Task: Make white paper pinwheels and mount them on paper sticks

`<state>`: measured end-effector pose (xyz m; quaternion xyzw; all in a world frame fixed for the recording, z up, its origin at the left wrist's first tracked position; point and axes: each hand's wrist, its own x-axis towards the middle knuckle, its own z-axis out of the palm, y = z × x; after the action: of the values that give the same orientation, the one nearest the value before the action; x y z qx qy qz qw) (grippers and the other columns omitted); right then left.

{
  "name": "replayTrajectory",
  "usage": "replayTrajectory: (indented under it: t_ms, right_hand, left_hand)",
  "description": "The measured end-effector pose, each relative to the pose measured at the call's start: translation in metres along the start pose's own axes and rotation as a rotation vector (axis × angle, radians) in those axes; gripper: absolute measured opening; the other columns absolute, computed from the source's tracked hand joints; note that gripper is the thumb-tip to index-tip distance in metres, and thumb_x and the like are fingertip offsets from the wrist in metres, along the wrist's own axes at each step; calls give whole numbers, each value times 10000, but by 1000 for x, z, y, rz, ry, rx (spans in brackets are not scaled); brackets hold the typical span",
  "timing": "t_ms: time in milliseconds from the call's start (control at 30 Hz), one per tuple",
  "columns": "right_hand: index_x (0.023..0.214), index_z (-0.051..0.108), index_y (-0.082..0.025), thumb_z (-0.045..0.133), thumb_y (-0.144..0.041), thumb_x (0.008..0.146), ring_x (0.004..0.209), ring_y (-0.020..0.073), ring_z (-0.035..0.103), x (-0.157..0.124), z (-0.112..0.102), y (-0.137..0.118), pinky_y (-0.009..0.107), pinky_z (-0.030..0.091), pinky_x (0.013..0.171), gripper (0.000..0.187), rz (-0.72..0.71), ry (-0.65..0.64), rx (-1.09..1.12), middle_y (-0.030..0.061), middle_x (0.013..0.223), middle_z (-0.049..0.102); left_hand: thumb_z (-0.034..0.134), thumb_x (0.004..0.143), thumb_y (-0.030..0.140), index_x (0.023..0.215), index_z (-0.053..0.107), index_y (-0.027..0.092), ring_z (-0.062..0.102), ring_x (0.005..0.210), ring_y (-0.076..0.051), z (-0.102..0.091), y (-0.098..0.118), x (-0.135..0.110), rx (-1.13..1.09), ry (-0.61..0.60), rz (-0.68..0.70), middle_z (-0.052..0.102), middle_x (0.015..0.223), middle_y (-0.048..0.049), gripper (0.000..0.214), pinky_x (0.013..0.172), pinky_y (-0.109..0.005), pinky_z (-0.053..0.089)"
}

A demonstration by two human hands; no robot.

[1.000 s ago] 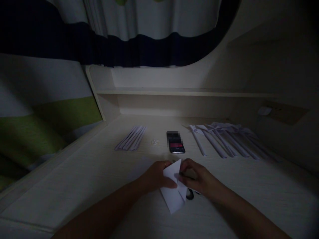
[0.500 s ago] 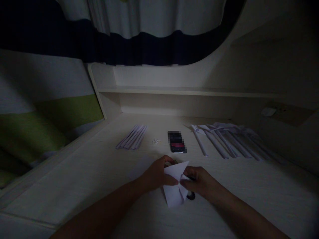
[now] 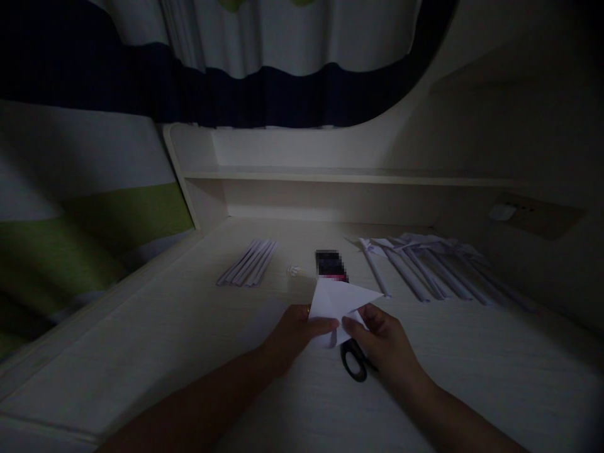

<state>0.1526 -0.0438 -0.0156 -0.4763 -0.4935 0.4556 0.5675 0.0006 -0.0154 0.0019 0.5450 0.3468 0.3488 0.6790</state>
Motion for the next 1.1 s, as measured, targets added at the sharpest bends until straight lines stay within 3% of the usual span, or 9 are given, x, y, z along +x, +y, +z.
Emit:
replayTrajectory:
  t_ms: [333,533,733,867,967,1100]
  right_hand:
    - [702,540,-164,673,-399,594,664,193,576,-4,9,2,306,447,627,291,24,44,19,43,694,621]
    - [865,549,-176,637,-412,637,686,157,561,5,-8,-24,243,435,581,340,13,118,77,38,800,606]
    - [700,574,-154,661,-395,610,545,118,507,7,-15,-28,227,390,495,272,91,-69,-65,9,640,575]
    - [664,567,-172,623,-328,666,580,125,518,3,-14,-25,238,402,525,166,-129,-59,-227,1,650,569]
    - [706,590,-188,548,-237,742,640,142,529,1,-16,-29,267,419,568,74,-489,-127,-420,18,687,567]
    - [832,619,-197,494,-145,780,733,166,515,-1,-21,-36,325,419,642,145,-936,-301,-728,48,763,567]
  left_hand:
    - [601,605,243,684,642,102,487,551,-115,0,9,-1,119,72,-49,577,594,-2,166,558,-233,351]
    - [634,563,258,680,650,98,488,555,-114,-10,5,1,223,-35,-125,578,601,2,198,546,-225,348]
    - [668,525,256,703,659,103,504,562,-120,-13,-2,2,252,-134,-172,587,610,3,235,552,-228,358]
    - [673,519,232,692,659,117,516,572,-121,-14,2,1,195,-165,-181,598,615,11,208,590,-238,367]
    - [675,515,215,689,659,126,527,600,-122,-14,7,0,149,-170,-198,611,645,11,196,608,-237,368]
    - [660,509,184,619,647,131,507,545,-108,-13,10,-1,94,-179,-263,598,585,22,122,551,-226,346]
